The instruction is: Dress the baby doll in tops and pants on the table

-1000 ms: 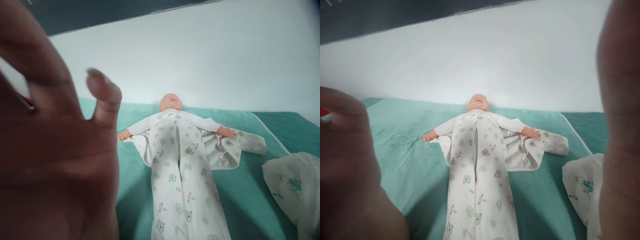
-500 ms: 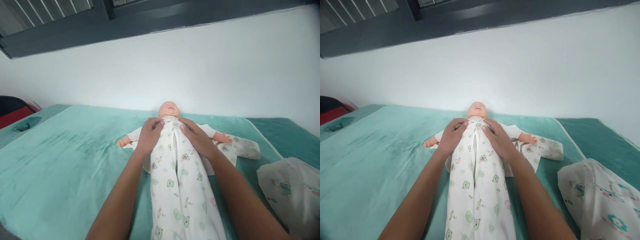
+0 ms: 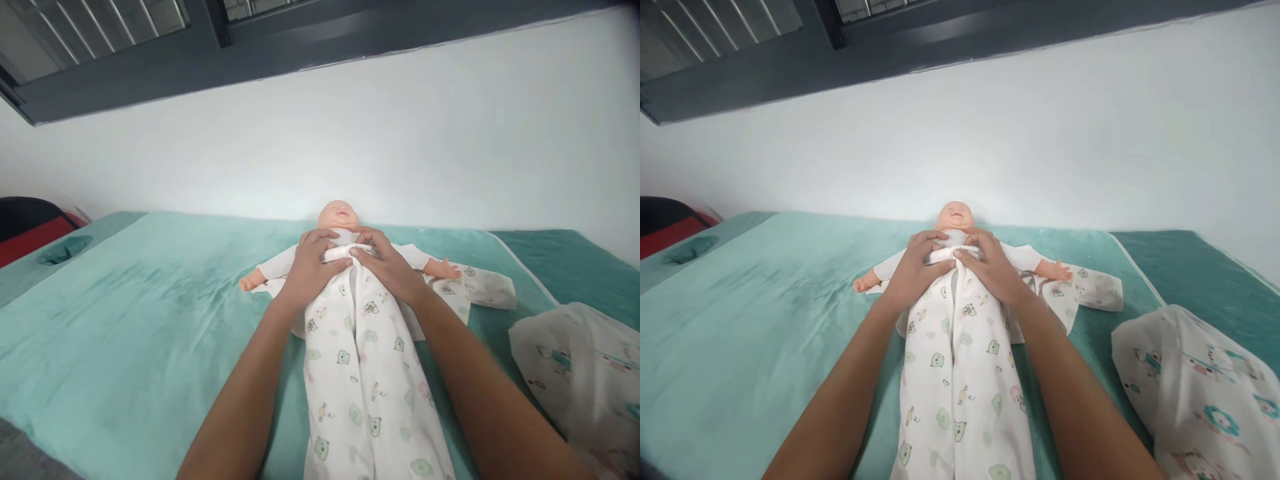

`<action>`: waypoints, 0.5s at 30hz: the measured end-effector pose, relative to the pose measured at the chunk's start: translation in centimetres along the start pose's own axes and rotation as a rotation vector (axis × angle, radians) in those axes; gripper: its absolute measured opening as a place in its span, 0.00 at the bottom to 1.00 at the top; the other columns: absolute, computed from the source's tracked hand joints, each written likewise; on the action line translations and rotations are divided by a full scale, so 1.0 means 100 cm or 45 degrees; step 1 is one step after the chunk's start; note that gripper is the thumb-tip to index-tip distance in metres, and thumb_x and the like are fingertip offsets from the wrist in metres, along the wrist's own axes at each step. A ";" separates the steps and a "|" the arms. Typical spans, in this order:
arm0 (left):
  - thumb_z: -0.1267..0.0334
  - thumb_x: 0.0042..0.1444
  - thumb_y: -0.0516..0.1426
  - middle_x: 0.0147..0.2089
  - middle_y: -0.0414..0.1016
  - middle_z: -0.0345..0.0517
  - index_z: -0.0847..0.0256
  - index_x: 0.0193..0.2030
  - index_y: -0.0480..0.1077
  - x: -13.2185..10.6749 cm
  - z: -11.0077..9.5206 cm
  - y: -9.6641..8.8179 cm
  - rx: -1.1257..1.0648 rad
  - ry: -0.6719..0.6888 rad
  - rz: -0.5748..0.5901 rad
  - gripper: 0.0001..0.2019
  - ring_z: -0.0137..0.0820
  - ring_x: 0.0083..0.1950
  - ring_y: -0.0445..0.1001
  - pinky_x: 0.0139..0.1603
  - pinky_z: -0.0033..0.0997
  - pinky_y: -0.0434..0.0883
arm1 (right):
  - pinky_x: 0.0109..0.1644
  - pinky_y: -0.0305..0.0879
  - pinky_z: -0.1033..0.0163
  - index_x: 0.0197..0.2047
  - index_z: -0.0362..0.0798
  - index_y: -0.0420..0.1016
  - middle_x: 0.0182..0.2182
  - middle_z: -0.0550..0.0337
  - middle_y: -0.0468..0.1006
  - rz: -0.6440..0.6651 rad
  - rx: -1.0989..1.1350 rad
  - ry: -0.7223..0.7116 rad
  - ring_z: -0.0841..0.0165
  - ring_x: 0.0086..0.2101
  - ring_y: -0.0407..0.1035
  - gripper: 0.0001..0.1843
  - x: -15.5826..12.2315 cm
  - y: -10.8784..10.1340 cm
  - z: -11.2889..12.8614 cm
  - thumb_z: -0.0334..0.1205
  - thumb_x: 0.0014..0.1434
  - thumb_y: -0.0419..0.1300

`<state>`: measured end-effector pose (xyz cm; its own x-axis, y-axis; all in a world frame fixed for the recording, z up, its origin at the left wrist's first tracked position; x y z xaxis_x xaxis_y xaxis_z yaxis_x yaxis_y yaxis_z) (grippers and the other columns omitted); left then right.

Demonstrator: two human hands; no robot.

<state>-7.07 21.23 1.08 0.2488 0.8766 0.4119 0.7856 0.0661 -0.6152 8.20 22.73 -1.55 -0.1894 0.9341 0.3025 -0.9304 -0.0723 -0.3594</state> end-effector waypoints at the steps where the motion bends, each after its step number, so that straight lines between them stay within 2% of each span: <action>1: 0.59 0.57 0.60 0.56 0.70 0.44 0.57 0.34 0.67 0.000 -0.004 0.000 0.037 0.048 -0.019 0.07 0.39 0.63 0.60 0.61 0.39 0.62 | 0.64 0.51 0.49 0.40 0.53 0.68 0.61 0.57 0.62 -0.016 -0.024 -0.026 0.58 0.62 0.54 0.14 0.000 0.000 0.001 0.54 0.60 0.57; 4: 0.58 0.58 0.59 0.45 0.72 0.45 0.57 0.34 0.65 0.000 -0.010 -0.001 0.152 0.152 -0.057 0.08 0.38 0.54 0.63 0.55 0.39 0.64 | 0.65 0.48 0.47 0.32 0.51 0.68 0.61 0.56 0.58 -0.077 -0.142 -0.098 0.56 0.63 0.49 0.18 -0.003 -0.001 0.008 0.56 0.63 0.53; 6: 0.59 0.59 0.58 0.38 0.71 0.43 0.57 0.32 0.62 0.000 -0.009 -0.001 0.207 0.170 -0.051 0.09 0.37 0.47 0.64 0.49 0.38 0.65 | 0.64 0.48 0.46 0.25 0.49 0.65 0.55 0.54 0.62 -0.107 -0.194 -0.155 0.56 0.60 0.51 0.23 -0.011 -0.002 0.016 0.56 0.65 0.51; 8: 0.63 0.58 0.57 0.33 0.68 0.41 0.57 0.29 0.59 0.000 -0.005 -0.001 0.247 0.152 -0.051 0.10 0.35 0.41 0.64 0.44 0.37 0.64 | 0.61 0.52 0.49 0.21 0.48 0.59 0.49 0.53 0.66 -0.137 -0.165 -0.182 0.57 0.55 0.57 0.26 -0.023 -0.005 0.022 0.55 0.64 0.51; 11: 0.71 0.54 0.55 0.29 0.64 0.40 0.57 0.27 0.54 -0.001 0.001 -0.001 0.281 0.174 -0.072 0.12 0.34 0.37 0.62 0.41 0.36 0.61 | 0.47 0.61 0.57 0.21 0.49 0.57 0.36 0.57 0.68 -0.332 0.015 -0.102 0.63 0.40 0.63 0.24 -0.046 -0.021 0.019 0.53 0.63 0.52; 13: 0.73 0.52 0.54 0.27 0.63 0.39 0.57 0.26 0.51 -0.002 0.004 0.000 0.294 0.216 -0.076 0.13 0.34 0.36 0.61 0.40 0.36 0.60 | 0.36 0.59 0.61 0.22 0.50 0.59 0.28 0.61 0.64 -0.510 0.120 0.018 0.67 0.31 0.60 0.23 -0.062 -0.033 0.006 0.54 0.63 0.52; 15: 0.74 0.51 0.53 0.27 0.62 0.40 0.56 0.25 0.49 -0.003 0.008 0.000 0.295 0.216 -0.113 0.14 0.34 0.35 0.61 0.38 0.35 0.59 | 0.30 0.53 0.62 0.20 0.50 0.56 0.21 0.64 0.57 -0.571 0.107 0.151 0.70 0.25 0.54 0.25 -0.073 -0.038 -0.009 0.57 0.62 0.53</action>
<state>-7.58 21.39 0.43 0.2911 0.7716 0.5656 0.6631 0.2634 -0.7006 13.40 16.52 -3.16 0.2694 0.9127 0.3071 -0.9354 0.3238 -0.1418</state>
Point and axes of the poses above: each hand's wrist, its own x-axis towards the middle knuckle, its own y-axis out of the palm, z = x × y, the point moved 7 cm from there along x, towards the middle knuckle
